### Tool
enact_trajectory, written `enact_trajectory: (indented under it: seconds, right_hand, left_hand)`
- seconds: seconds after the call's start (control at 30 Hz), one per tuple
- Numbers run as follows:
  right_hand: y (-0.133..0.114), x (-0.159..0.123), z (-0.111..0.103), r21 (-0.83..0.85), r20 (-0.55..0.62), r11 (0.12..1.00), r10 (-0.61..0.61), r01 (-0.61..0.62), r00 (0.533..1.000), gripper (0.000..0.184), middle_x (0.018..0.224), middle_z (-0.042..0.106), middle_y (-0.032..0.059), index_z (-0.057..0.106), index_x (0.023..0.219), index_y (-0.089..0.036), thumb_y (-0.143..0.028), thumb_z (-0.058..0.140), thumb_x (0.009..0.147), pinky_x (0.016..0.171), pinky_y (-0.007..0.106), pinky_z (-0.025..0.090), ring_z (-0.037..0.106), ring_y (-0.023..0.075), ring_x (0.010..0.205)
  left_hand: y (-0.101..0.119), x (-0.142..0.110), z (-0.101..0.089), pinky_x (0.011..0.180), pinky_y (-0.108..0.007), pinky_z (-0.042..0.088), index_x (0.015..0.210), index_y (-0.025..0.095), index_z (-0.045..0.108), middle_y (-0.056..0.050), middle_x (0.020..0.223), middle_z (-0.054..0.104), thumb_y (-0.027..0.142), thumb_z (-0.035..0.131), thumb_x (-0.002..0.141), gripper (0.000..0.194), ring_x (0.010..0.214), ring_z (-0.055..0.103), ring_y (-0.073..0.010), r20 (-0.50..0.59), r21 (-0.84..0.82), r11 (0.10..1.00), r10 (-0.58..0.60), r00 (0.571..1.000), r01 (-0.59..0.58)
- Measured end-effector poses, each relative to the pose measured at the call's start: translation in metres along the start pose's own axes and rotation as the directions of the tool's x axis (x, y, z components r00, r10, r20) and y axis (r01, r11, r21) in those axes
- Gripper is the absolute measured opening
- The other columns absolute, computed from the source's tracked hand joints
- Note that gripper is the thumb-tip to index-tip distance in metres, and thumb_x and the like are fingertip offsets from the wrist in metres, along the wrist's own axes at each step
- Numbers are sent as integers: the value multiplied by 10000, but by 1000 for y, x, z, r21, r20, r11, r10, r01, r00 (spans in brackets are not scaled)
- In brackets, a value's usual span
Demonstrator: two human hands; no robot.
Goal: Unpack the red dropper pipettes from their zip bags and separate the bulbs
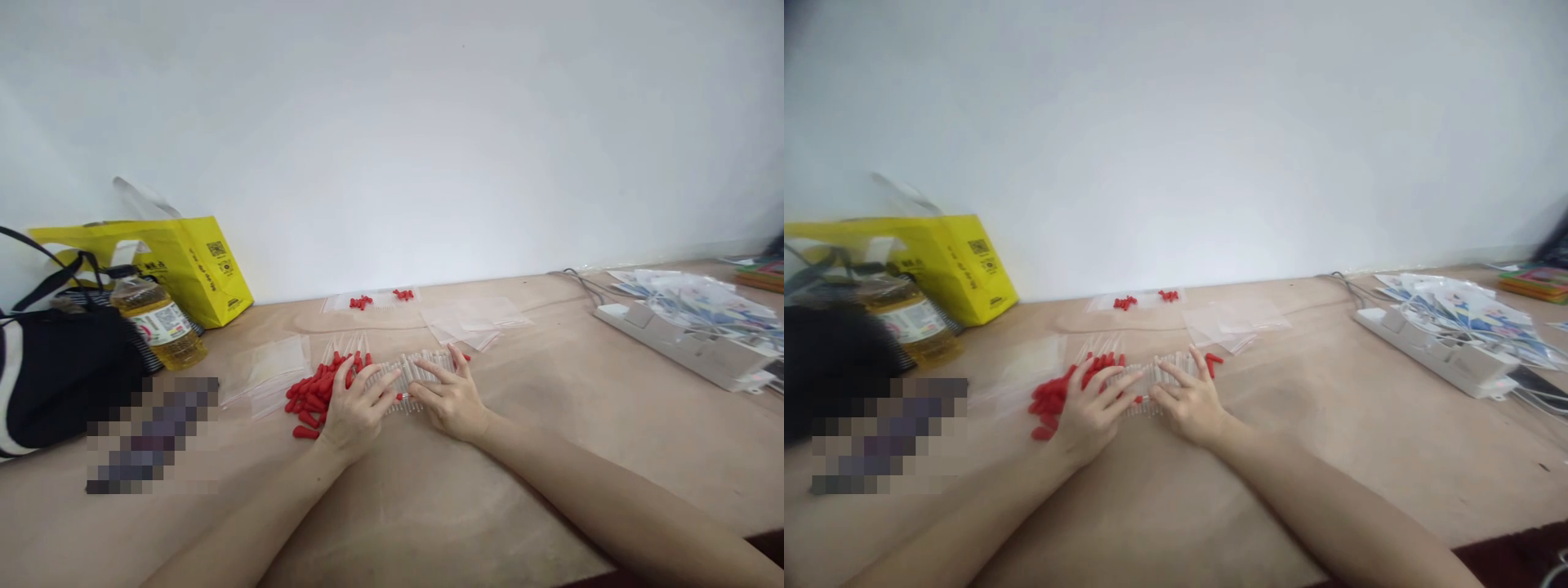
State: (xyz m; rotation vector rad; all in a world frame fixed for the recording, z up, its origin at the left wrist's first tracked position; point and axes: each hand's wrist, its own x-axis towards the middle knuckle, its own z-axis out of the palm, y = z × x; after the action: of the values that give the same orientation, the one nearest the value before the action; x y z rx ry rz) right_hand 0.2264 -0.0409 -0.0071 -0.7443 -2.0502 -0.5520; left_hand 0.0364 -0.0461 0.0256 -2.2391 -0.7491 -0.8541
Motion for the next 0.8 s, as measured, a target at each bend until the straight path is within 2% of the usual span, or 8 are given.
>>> enact_trajectory:
  seconds: [0.13,0.23,0.3,0.4,0.53,0.57,0.67,0.8]
  right_hand:
    - [13,-1,-6,-32,-29,973,229,-230,973,138,735,668,-5,612,823,-223,-197,476,813,908,417,257,538,180,926]
    - [24,5,-7,-2,4,919,395,-395,919,188,804,634,53,626,840,-202,-254,446,830,720,308,369,532,162,778]
    - [28,14,-4,75,78,873,476,-481,876,223,770,599,65,620,826,-175,-256,412,839,621,254,385,523,138,682]
    - [31,35,6,126,227,790,566,-600,793,200,684,581,42,587,800,-150,-212,398,825,584,232,391,529,127,616]
    - [30,62,25,-22,425,693,659,-720,621,225,700,623,48,525,979,-111,-189,455,781,604,236,410,575,142,653]
    - [29,67,30,-50,446,687,665,-725,599,254,719,631,58,516,1004,-109,-188,475,767,607,241,414,583,149,667]
    - [24,73,44,-95,477,699,657,-709,584,234,767,645,84,545,967,-136,-179,514,739,640,267,420,598,176,713]
    - [15,71,55,-139,518,721,637,-679,571,141,788,652,113,590,852,-143,-137,527,726,655,270,423,611,186,731]
  left_hand:
    - [-21,-2,-7,758,-375,417,770,207,632,-16,885,661,193,475,814,164,824,546,-197,-35,20,989,-144,989,144]
    - [-43,-5,-14,674,-309,450,802,182,636,-50,779,604,251,453,823,197,739,540,-175,-24,-48,931,-363,932,361]
    - [-59,-8,-17,676,-286,462,826,174,634,-52,784,572,278,428,820,231,731,545,-163,30,-99,861,-499,866,499]
    - [-84,-17,-18,734,-304,464,879,170,625,-63,873,585,310,412,789,271,810,563,-184,174,-124,752,-626,760,647]
    - [-109,-27,-23,738,-331,477,933,149,598,-76,909,621,388,463,699,360,831,584,-213,409,-200,569,-691,596,797]
    - [-114,-28,-27,720,-321,484,920,150,595,-68,881,631,417,485,672,380,806,593,-207,460,-233,515,-688,561,825]
    - [-122,-28,-37,675,-299,488,817,153,600,-45,777,648,476,552,580,403,721,605,-191,563,-242,398,-685,462,885]
    - [-128,-31,-42,654,-300,471,702,155,620,-41,693,657,464,581,517,362,685,603,-204,626,-92,351,-707,329,932]
